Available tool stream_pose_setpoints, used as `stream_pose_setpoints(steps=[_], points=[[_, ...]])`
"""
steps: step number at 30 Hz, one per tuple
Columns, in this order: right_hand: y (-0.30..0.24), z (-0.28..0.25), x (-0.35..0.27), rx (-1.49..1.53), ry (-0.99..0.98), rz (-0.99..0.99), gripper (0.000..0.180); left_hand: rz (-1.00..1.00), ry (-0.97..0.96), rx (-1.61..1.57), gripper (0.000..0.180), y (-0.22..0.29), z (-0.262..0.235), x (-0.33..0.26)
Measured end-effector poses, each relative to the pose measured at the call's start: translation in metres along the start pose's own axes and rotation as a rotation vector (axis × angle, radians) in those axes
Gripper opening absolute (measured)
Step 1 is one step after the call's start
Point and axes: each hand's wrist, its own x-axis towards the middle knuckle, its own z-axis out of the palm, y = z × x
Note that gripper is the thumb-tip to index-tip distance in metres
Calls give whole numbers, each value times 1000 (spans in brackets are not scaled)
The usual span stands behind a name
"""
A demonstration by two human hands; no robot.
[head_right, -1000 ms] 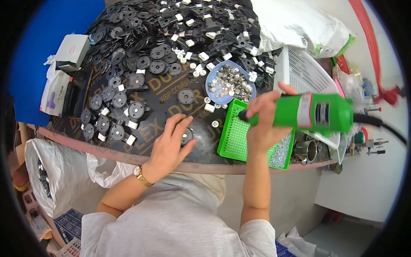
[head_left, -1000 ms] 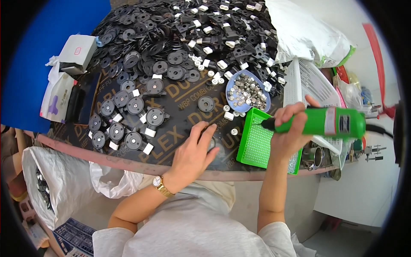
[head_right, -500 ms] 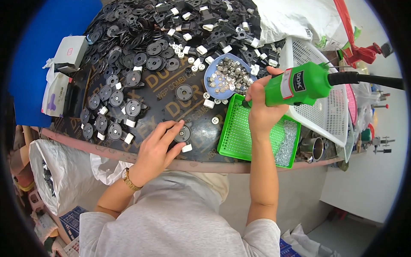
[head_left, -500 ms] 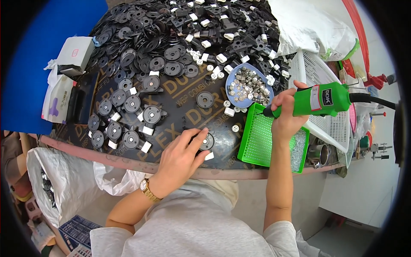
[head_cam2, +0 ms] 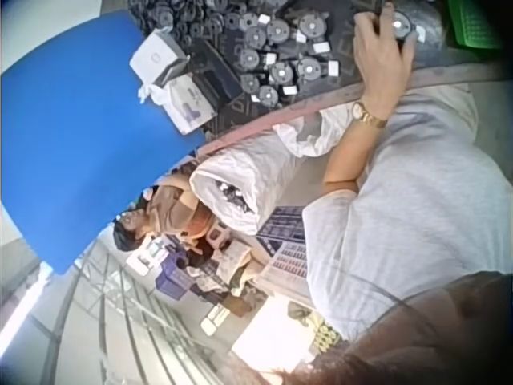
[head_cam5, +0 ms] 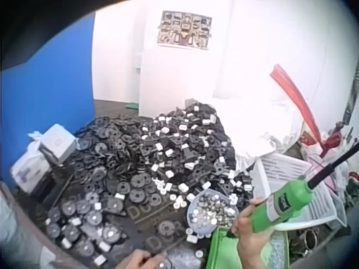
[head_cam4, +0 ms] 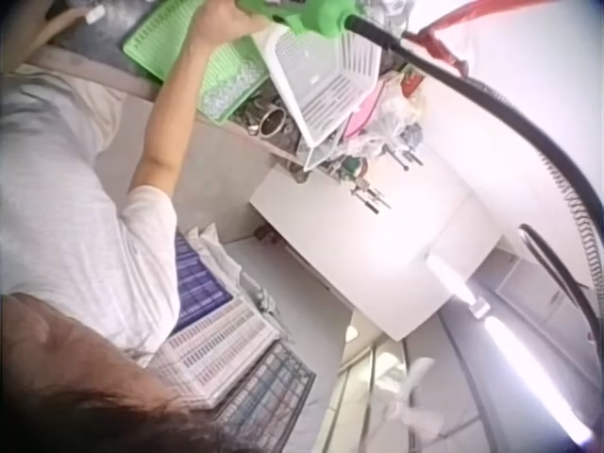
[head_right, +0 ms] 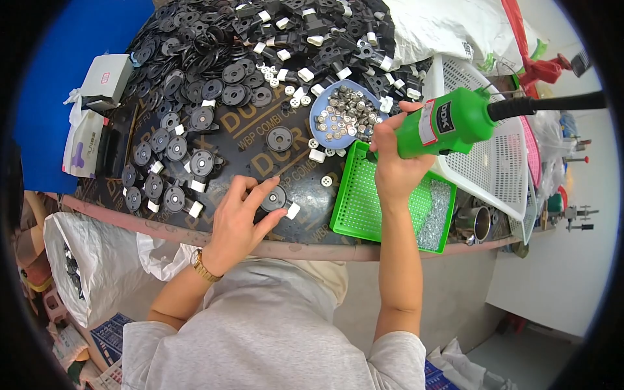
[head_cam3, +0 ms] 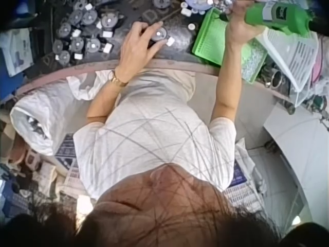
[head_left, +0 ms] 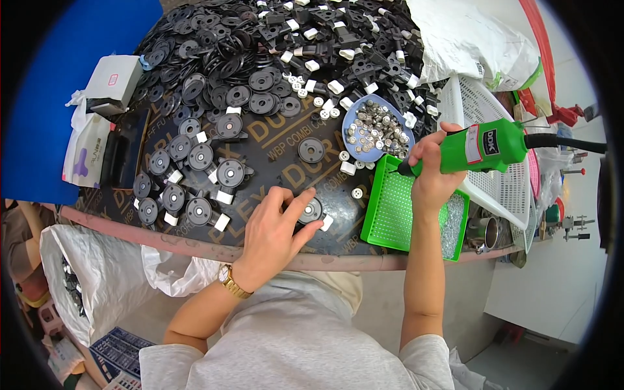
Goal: The person assembles plastic components by positioning parts together and driving screws into them using an electric screwdriver.
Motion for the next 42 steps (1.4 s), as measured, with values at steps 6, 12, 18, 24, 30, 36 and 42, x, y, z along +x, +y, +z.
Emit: stream_pose_setpoints(steps=[6, 12, 18, 24, 30, 36, 42], points=[[-32, 0, 4, 11, 31, -93, 43, 130, 58, -34, 54, -6, -1, 3], [-66, 41, -34, 422, -129, 35, 65, 62, 56, -61, 46, -5, 4, -1], [-57, 62, -57, 390, -300, 126, 69, 81, 61, -84, 49, -8, 7, -3], [-55, 75, -54, 241, -321, 91, 66, 76, 62, -107, 49, -9, 6, -4], [-57, 79, -53, 230, -297, 146, 64, 84, 60, -101, 49, -11, 5, -3], [-49, 77, -48, 213, -398, 104, 62, 109, 95, -80, 44, -9, 5, -4], [-48, 82, -62, 71, -366, 44, 56, 92, 79, -23, 45, -9, 8, -3]])
